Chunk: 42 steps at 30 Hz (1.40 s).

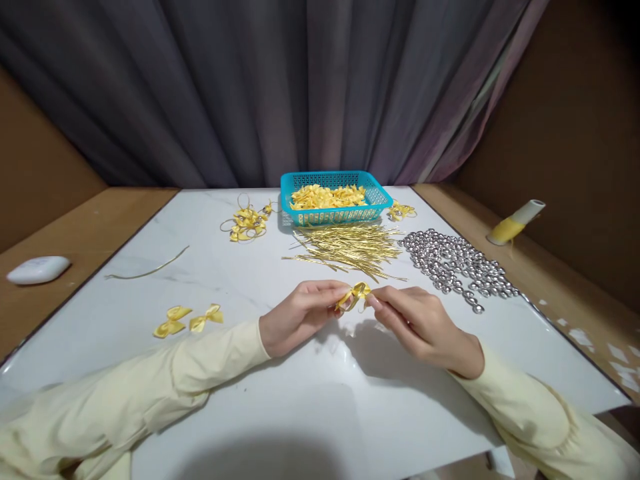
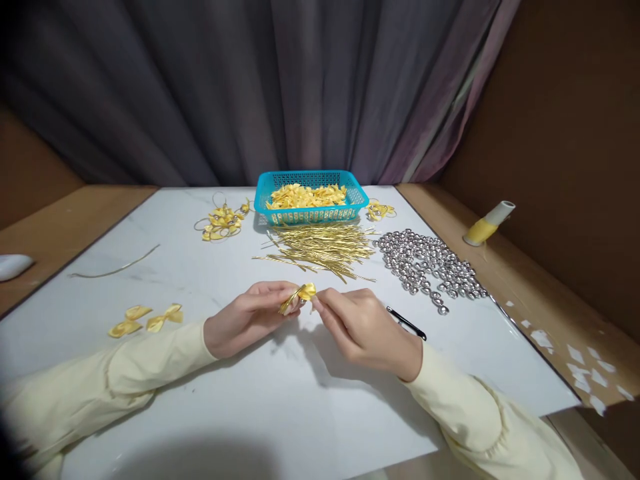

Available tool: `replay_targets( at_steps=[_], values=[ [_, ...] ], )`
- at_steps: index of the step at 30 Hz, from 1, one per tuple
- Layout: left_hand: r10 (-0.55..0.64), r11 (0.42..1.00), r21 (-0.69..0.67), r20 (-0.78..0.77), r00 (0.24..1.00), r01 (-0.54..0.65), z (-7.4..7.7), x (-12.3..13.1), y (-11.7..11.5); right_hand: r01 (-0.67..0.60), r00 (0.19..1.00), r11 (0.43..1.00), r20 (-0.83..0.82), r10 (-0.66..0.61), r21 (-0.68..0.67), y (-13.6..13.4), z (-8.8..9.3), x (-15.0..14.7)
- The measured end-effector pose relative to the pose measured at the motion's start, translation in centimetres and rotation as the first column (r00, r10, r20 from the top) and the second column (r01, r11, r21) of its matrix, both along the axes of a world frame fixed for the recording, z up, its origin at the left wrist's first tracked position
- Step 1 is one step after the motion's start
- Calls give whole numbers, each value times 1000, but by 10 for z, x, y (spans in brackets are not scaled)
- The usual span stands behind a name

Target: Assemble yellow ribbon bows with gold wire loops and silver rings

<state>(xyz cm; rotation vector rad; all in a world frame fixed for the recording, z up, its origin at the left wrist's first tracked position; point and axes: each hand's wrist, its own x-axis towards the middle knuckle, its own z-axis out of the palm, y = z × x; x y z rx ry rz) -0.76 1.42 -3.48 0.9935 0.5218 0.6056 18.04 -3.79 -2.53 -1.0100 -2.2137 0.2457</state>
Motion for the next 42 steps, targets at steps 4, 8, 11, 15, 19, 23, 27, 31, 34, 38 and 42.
replay_targets(
  at_steps=[4,8,11,15,19,23,27,31,34,38,42],
  values=[
    [-21,999,-43,32,999,23,0,0,0,-26,999,999,-28,26,-32,0,0,-1],
    [-53,994,-93,101,993,63,1,0,-1,-50,997,998,-64,47,-40,-2,1,0],
    [-74,988,-123,114,991,88,1,-1,-2,-69,994,997,-81,67,-31,-3,2,-1],
    [-89,985,-139,113,990,104,0,-1,-2,-80,993,997,-88,79,-14,-3,3,-2],
    [-93,989,-108,111,989,105,0,-1,0,-83,992,997,-94,83,5,-2,1,0],
    [-65,996,69,46,997,62,8,-2,2,-135,982,990,-129,138,31,-1,4,6],
    [-32,949,310,-71,997,53,17,-5,6,-166,949,978,-288,124,-127,-3,10,14],
    [-3,813,571,-191,982,113,22,-7,7,-142,913,907,-406,-34,-396,-4,15,16],
    [75,656,746,-211,975,112,25,-9,5,-114,959,881,-282,-22,-459,-2,17,13],
    [162,425,901,-171,972,87,25,-10,3,-121,988,828,-146,48,-548,1,18,10],
    [204,281,956,-143,969,82,24,-9,3,-196,974,707,-219,59,-680,1,19,8]
  ],
)
